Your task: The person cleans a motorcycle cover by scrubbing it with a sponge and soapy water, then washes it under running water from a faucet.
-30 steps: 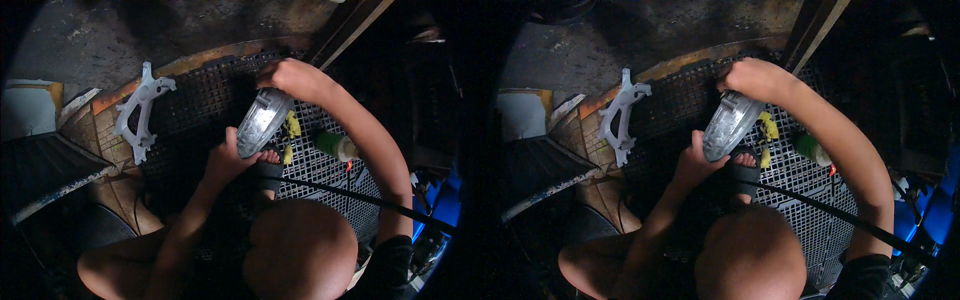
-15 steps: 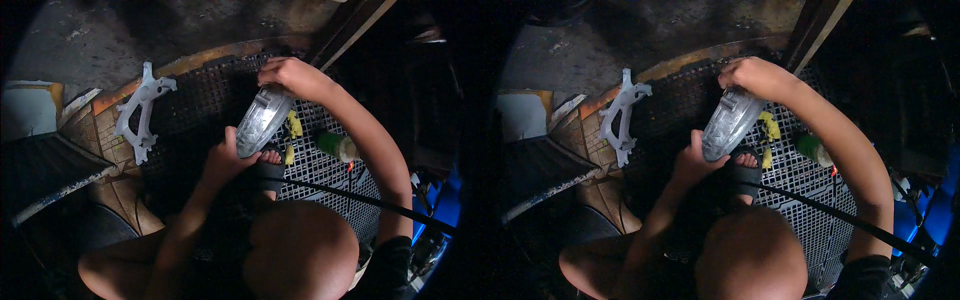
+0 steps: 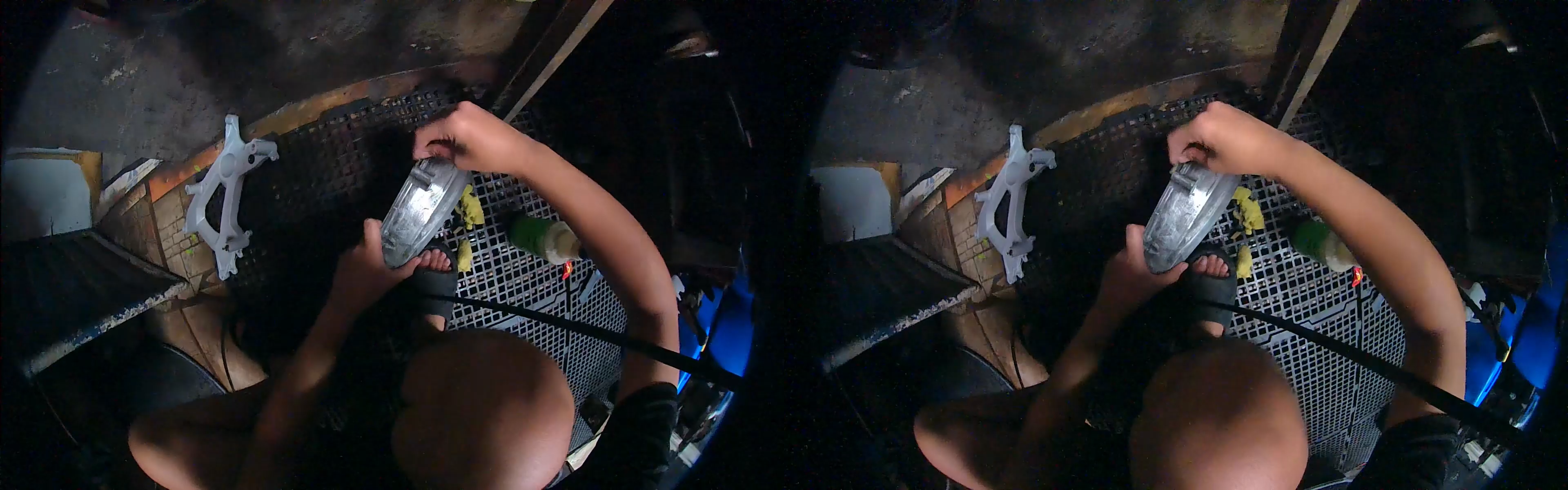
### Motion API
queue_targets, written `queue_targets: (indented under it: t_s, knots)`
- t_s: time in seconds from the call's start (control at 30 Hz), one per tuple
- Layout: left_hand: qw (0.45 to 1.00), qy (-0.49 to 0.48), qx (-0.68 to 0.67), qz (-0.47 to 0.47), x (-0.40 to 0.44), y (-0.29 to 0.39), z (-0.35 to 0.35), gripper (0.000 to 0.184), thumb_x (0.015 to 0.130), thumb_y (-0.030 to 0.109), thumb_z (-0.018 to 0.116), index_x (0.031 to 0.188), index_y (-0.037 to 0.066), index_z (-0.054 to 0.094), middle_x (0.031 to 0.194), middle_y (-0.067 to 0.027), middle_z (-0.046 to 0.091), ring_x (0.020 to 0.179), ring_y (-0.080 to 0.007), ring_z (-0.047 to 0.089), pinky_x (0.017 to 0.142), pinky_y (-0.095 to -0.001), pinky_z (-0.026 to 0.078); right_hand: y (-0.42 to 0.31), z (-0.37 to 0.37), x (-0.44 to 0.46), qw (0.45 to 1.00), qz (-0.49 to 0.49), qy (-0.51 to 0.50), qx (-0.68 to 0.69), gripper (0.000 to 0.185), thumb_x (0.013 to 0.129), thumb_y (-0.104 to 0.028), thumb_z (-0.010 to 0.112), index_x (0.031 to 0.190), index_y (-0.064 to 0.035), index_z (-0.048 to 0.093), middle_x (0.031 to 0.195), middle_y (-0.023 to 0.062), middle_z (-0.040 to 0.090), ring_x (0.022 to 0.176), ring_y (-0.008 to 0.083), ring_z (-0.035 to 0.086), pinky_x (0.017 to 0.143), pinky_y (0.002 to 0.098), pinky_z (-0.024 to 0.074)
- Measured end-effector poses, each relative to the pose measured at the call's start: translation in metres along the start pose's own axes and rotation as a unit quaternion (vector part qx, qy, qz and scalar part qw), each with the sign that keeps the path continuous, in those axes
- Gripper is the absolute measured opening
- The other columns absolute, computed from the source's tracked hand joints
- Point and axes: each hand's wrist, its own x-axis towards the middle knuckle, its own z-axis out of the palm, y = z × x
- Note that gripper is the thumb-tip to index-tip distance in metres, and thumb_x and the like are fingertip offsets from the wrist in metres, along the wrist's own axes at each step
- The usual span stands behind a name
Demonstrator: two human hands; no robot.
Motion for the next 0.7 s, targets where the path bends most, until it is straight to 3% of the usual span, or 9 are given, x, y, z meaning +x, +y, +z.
queue_targets:
  t_s: [0.07,0.13,0.2,0.37,0.47,0.57,0.67,0.7]
  knots:
    - [0.999,0.027,-0.027,0.019,0.0,-0.004,0.005,0.076,0.073,0.036,0.093,0.122,0.01,0.041,0.098,-0.0239,0.072,0.093,-0.0472,0.071,0.075,-0.0525,0.06,0.01,0.009,-0.001,0.978,-0.023,0.126,0.167,0.019,0.083,0.002,0.076,0.102,-0.0017,0.075,0.097,0.0114,0.078,0.094,0.0281,0.076,0.085,0.0359,0.0594]
    - [0.999,0.022,-0.025,0.009,0.0,-0.001,0.0,0.076,0.073,0.037,0.092,0.122,0.01,0.041,0.098,-0.0239,0.072,0.094,-0.0472,0.071,0.076,-0.0523,0.06,0.005,0.004,0.003,0.966,-0.044,0.182,0.18,0.017,0.086,0.001,0.072,0.102,-0.0024,0.075,0.093,0.014,0.076,0.09,0.0285,0.076,0.081,0.0388,0.0584]
    - [1.0,0.015,-0.022,-0.001,0.0,-0.004,-0.003,0.077,0.073,0.037,0.092,0.122,0.01,0.041,0.099,-0.024,0.071,0.095,-0.0472,0.071,0.076,-0.0522,0.06,-0.004,0.0,0.001,0.937,0.121,0.257,0.203,0.016,0.085,0.001,0.071,0.1,-0.002,0.074,0.094,0.0148,0.076,0.091,0.0285,0.076,0.082,0.0392,0.0587]
    - [0.999,0.029,0.0,0.034,0.002,-0.011,-0.001,0.078,0.073,0.039,0.092,0.123,0.008,0.041,0.096,-0.0247,0.071,0.093,-0.0472,0.071,0.074,-0.0525,0.06,-0.023,0.034,-0.01,0.958,0.107,0.235,0.123,0.019,0.082,0.002,0.069,0.101,0.002,0.072,0.097,0.0225,0.073,0.094,0.0374,0.073,0.086,0.0425,0.0584]
    - [0.999,0.029,-0.018,0.035,0.002,-0.01,-0.004,0.078,0.074,0.039,0.092,0.123,0.008,0.041,0.096,-0.0248,0.071,0.092,-0.0473,0.072,0.074,-0.0528,0.06,-0.046,0.054,-0.017,0.955,0.033,0.284,0.076,0.016,0.082,0.002,0.071,0.098,0.0037,0.069,0.095,0.0205,0.068,0.095,0.0402,0.069,0.084,0.0445,0.057]
    - [0.997,0.048,-0.028,0.057,0.003,-0.013,-0.003,0.071,0.074,0.039,0.09,0.116,0.008,0.043,0.084,-0.0241,0.071,0.081,-0.0461,0.072,0.066,-0.0523,0.06,-0.053,0.048,-0.02,0.955,0.025,0.285,0.075,0.014,0.083,0.002,0.071,0.097,0.0039,0.068,0.093,0.0196,0.065,0.093,0.0406,0.067,0.082,0.0452,0.0561]
    - [0.993,0.073,-0.02,0.095,0.004,-0.013,-0.004,0.07,0.075,0.04,0.09,0.117,0.008,0.043,0.083,-0.0238,0.071,0.082,-0.0461,0.072,0.066,-0.0524,0.06,-0.033,0.057,-0.021,0.953,0.028,0.296,0.061,0.019,0.085,0.0,0.073,0.104,0.0027,0.071,0.098,0.0198,0.068,0.092,0.0402,0.067,0.08,0.0433,0.0549]
    - [0.992,0.075,-0.019,0.095,0.003,-0.011,-0.006,0.07,0.075,0.04,0.09,0.117,0.008,0.043,0.083,-0.0238,0.071,0.082,-0.0461,0.072,0.066,-0.0524,0.06,-0.037,0.06,-0.022,0.95,0.001,0.3,0.081,0.023,0.081,0.002,0.074,0.104,0.0021,0.073,0.096,0.0184,0.068,0.093,0.0395,0.067,0.081,0.0424,0.0555]
